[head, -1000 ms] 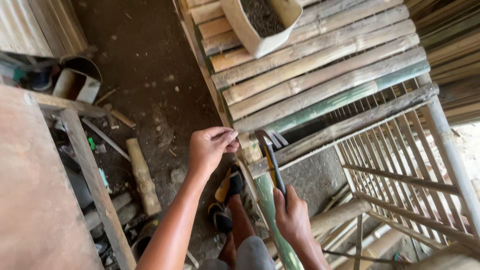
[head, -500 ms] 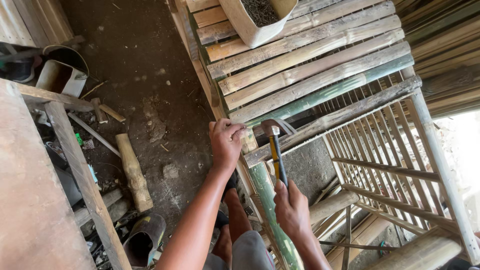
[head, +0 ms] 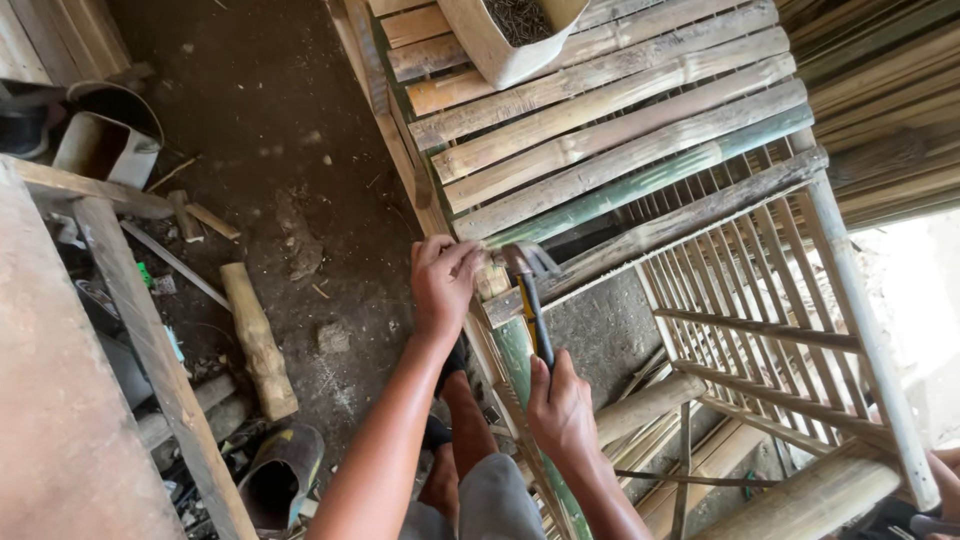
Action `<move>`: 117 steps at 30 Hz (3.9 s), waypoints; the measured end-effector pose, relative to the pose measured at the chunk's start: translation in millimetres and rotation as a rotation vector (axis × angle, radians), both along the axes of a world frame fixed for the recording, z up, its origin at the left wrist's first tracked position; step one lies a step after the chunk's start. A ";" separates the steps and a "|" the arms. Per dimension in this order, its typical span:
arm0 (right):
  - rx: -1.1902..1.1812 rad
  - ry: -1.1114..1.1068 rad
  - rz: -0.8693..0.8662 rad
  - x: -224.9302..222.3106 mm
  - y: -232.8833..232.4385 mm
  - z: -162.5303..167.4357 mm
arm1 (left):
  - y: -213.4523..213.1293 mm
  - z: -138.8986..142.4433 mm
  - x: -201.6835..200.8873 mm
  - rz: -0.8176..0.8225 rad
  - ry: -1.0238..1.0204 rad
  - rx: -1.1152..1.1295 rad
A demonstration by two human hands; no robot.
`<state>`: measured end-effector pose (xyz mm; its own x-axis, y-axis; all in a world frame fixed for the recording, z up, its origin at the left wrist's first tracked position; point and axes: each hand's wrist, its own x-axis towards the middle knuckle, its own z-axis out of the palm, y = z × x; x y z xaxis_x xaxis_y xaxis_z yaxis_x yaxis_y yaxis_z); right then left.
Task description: The person hammers nails into bamboo slats to assemble a bamboo structure. They repeatedly pick up nails from a container and drive them into the slats using a hammer.
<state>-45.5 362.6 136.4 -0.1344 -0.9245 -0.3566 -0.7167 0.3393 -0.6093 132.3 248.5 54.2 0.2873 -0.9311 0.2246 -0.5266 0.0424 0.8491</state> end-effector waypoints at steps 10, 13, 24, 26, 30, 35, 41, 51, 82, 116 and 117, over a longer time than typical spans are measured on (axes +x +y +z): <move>0.194 -0.145 -0.132 -13.8 -3.0 49.5 | 7.0 4.1 2.8 0.033 0.289 0.196; -0.441 -0.495 0.042 -0.8 6.3 81.2 | 5.3 8.3 3.1 0.033 0.274 0.189; -0.470 -0.208 0.165 10.1 -20.5 66.6 | 6.0 9.5 8.5 0.012 0.251 0.288; -0.311 -0.102 0.182 5.7 -19.7 42.3 | 8.0 9.7 10.9 -0.015 0.192 0.222; 0.100 0.101 0.068 -6.5 -46.8 10.8 | 5.7 20.1 15.9 -0.057 0.136 0.168; -0.036 -0.059 -0.302 3.3 -76.5 7.9 | -18.3 45.0 23.9 -0.069 -0.075 0.121; -0.404 0.017 -0.355 6.0 -195.0 -31.1 | -128.8 88.5 19.0 -0.061 -0.068 -0.156; -0.292 0.391 -0.095 4.9 -353.9 -45.2 | -425.2 136.4 -40.4 -0.164 -0.304 -0.220; -0.379 -1.202 -0.320 -55.7 -309.4 7.5 | -236.5 173.7 -74.4 -0.587 0.490 0.693; 0.038 0.545 -0.185 -251.5 -278.1 -54.7 | -85.8 20.8 -156.8 -0.419 -0.550 0.096; 0.011 0.557 -0.182 -250.0 -278.4 -56.0 | -79.1 19.5 -145.3 -0.399 -0.511 0.066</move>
<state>-295.4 84.1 80.4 -0.4608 -0.8656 -0.1957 -0.8575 0.4911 -0.1533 -13.0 169.4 73.7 -0.2116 -0.9607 0.1799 -0.8193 0.2747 0.5032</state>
